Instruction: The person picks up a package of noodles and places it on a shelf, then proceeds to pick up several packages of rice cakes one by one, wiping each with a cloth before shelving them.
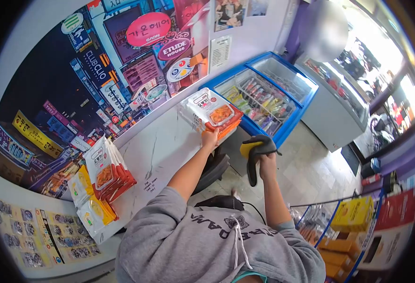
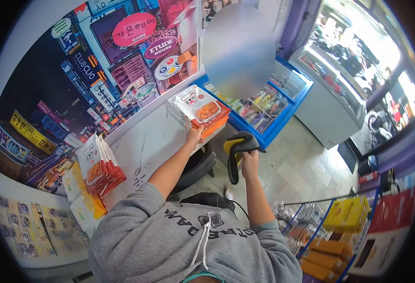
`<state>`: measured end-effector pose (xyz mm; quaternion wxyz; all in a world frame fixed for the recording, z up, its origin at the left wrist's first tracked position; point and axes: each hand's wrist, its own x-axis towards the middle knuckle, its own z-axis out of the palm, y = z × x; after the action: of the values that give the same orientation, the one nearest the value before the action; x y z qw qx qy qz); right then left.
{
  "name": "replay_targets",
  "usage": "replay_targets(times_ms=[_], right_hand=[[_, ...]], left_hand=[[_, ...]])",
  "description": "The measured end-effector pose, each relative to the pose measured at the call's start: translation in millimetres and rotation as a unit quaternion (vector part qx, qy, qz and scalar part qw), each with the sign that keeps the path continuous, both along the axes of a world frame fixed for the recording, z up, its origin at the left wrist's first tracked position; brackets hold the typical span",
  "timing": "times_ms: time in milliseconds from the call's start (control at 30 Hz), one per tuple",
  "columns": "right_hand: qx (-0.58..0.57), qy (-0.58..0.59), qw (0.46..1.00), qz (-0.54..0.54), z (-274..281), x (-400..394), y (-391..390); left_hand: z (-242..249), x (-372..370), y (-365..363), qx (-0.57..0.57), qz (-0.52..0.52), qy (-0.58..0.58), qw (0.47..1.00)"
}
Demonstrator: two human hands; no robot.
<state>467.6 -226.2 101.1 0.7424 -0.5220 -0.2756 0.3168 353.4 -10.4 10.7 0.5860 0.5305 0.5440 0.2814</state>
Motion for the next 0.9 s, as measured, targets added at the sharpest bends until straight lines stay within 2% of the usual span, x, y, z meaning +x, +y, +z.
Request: replay_targets(times_ms=[67, 133, 167, 200, 267, 300, 333, 367, 400, 433, 467, 533, 567, 600, 633, 667, 733, 800, 867, 900], right_hand=[[0.000, -0.034, 0.999, 0.027, -9.3, 28.6, 40.4], [-0.005, -0.118, 0.992, 0.053, -11.3, 54.5, 80.8], [-0.038, -0.097, 0.990, 0.091, -11.4, 68.2, 99.8], [-0.040, -0.099, 0.988, 0.113, -9.0, 78.1, 118.1], [0.013, -0.055, 0.991, 0.119, -3.6, 92.4, 158.3], [0.010, -0.050, 0.989, 0.139, -9.9, 102.6, 174.7], [-0.004, -0.081, 0.982, 0.168, -20.8, 115.5, 193.5], [-0.015, -0.113, 0.974, 0.195, -27.4, 123.8, 211.6], [-0.016, -0.108, 0.971, 0.211, -21.0, 122.7, 223.5], [-0.069, -0.261, 0.920, 0.284, -15.2, 119.6, 231.2], [-0.114, -0.406, 0.837, 0.348, -11.1, 112.5, 235.7], [-0.199, -0.607, 0.635, 0.434, -12.6, 81.5, 242.7], [-0.188, -0.609, 0.628, 0.445, -12.2, 68.2, 239.5], [-0.042, -0.633, 0.648, 0.421, -12.9, 56.5, 230.9], [0.105, -0.639, 0.654, 0.391, -13.9, 49.6, 226.4], [0.122, -0.636, 0.645, 0.406, -17.3, 49.0, 235.4], [0.155, -0.684, 0.575, 0.422, -27.9, 54.2, 262.5], [0.218, -0.655, 0.627, 0.361, -23.9, 57.3, 299.5], [0.156, -0.549, 0.745, 0.345, 0.6, 43.7, 311.3], [0.171, -0.524, 0.746, 0.374, 16.6, 29.6, 303.3]], left_hand=[[-7.4, 11.6, 21.6, 0.006, 0.046, -0.020, 0.999], [-12.4, 19.7, 36.8, -0.022, 0.100, 0.033, 0.994], [-27.6, 21.6, 48.5, 0.021, 0.125, 0.088, 0.988], [-27.5, 20.4, 53.2, 0.015, 0.147, 0.087, 0.985], [-20.5, 15.6, 55.4, 0.093, 0.092, 0.061, 0.990], [0.2, 12.9, 47.8, 0.060, 0.104, -0.039, 0.992], [-4.2, 14.2, 47.0, 0.056, 0.122, -0.033, 0.990], [-9.6, 15.6, 47.0, 0.076, 0.179, -0.125, 0.973], [7.1, 16.6, 41.8, 0.097, 0.232, -0.214, 0.944], [23.3, 18.7, 29.9, 0.057, 0.247, -0.272, 0.928], [19.4, 21.8, 26.2, 0.056, 0.262, -0.266, 0.926], [10.0, 28.8, 21.8, -0.097, 0.260, -0.434, 0.857], [4.2, 34.1, 16.4, -0.089, 0.250, -0.493, 0.828], [14.1, 32.0, 7.5, -0.079, 0.265, -0.494, 0.824], [23.6, 28.8, -3.8, -0.098, 0.247, -0.564, 0.782], [31.0, 24.9, -12.4, -0.109, 0.225, -0.631, 0.735], [32.1, 19.4, -30.2, -0.104, 0.268, -0.614, 0.735], [63.8, 19.3, -51.3, -0.024, 0.257, -0.470, 0.844], [90.1, 16.2, -67.4, -0.041, 0.267, -0.452, 0.850], [100.8, 17.0, -73.7, -0.011, 0.267, -0.470, 0.841]])
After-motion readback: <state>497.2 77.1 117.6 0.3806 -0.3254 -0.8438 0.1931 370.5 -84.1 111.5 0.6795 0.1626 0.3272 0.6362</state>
